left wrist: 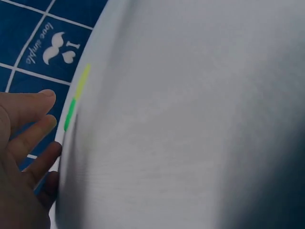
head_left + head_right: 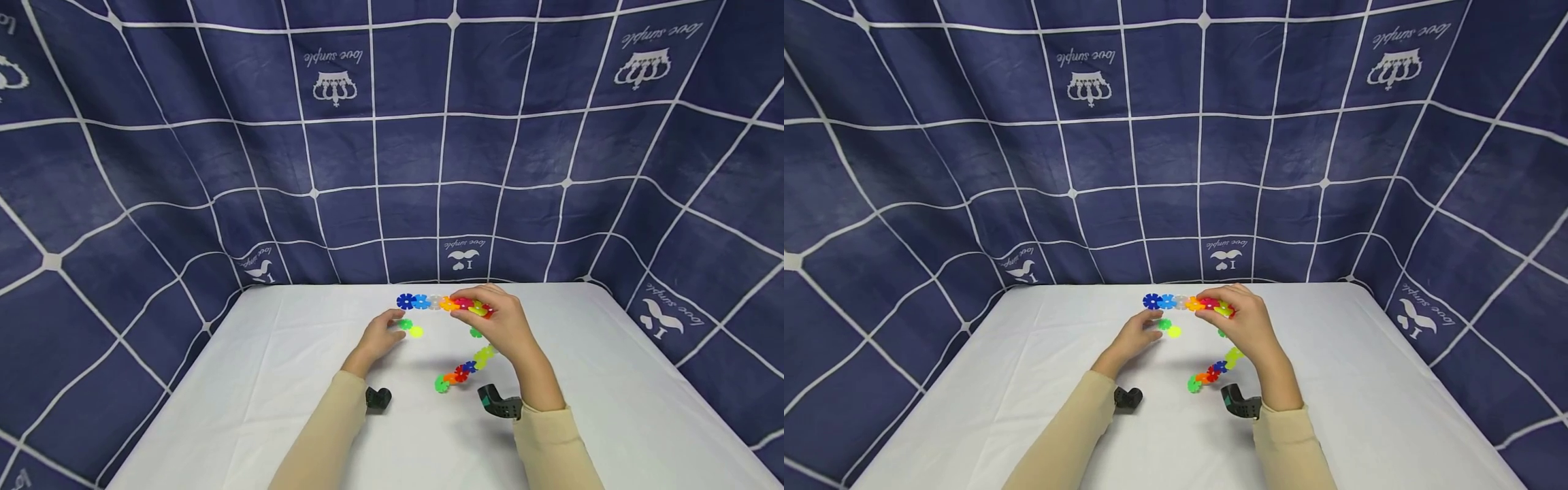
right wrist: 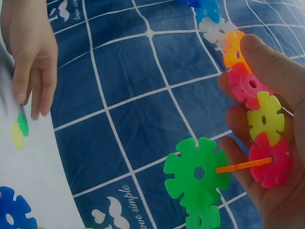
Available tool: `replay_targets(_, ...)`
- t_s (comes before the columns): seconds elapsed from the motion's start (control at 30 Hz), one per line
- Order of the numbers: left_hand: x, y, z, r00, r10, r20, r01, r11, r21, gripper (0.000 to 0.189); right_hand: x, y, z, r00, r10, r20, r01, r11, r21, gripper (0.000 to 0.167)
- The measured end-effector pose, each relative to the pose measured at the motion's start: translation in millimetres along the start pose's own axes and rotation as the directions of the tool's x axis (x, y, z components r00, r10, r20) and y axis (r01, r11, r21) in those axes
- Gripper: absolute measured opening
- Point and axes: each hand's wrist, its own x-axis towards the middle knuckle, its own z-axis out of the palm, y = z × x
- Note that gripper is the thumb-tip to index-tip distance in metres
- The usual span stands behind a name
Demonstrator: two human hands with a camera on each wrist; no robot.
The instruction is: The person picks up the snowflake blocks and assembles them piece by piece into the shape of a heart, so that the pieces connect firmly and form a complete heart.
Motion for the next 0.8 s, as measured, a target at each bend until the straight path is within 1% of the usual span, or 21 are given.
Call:
replay_targets(0.13, 5.1, -3.7, 4.5, 0.999, -0.054, -0.002, 0.054, 0.996, 0.07, 0.049, -0.2, 0, 0, 1.0, -0.009, -0.001, 0.009, 1.0, 0.001, 0.029)
replay_targets(0.23, 8.6, -3.9, 6.6, 0.997, -0.071, -0.011, 0.072, 0.991, 0.109, 0.048, -0.2, 0, 1, 1.0, -0.016, -0.002, 0.016, 1.0, 0.004, 0.029)
replay_targets(0.37, 9.9, -2.4, 7.0, 0.997, -0.072, -0.035, 0.076, 0.989, 0.128, 0.047, 0.0, 0, 2, 1.0, -0.018, -0.004, 0.018, 1.0, 0.008, 0.028)
replay_targets(0.6, 7.9, -0.6, 8.5, 0.996, -0.046, -0.073, 0.054, 0.992, 0.114, 0.043, 0.6, 0, 2, 0.999, -0.032, 0.002, 0.032, 0.999, 0.002, 0.028)
replay_targets(0.8, 8.1, 2.0, 11.0, 0.996, -0.064, -0.07, 0.073, 0.987, 0.145, 0.039, 0.0, 1, 3, 0.999, -0.038, 0.004, 0.038, 0.999, 0.0, 0.027)
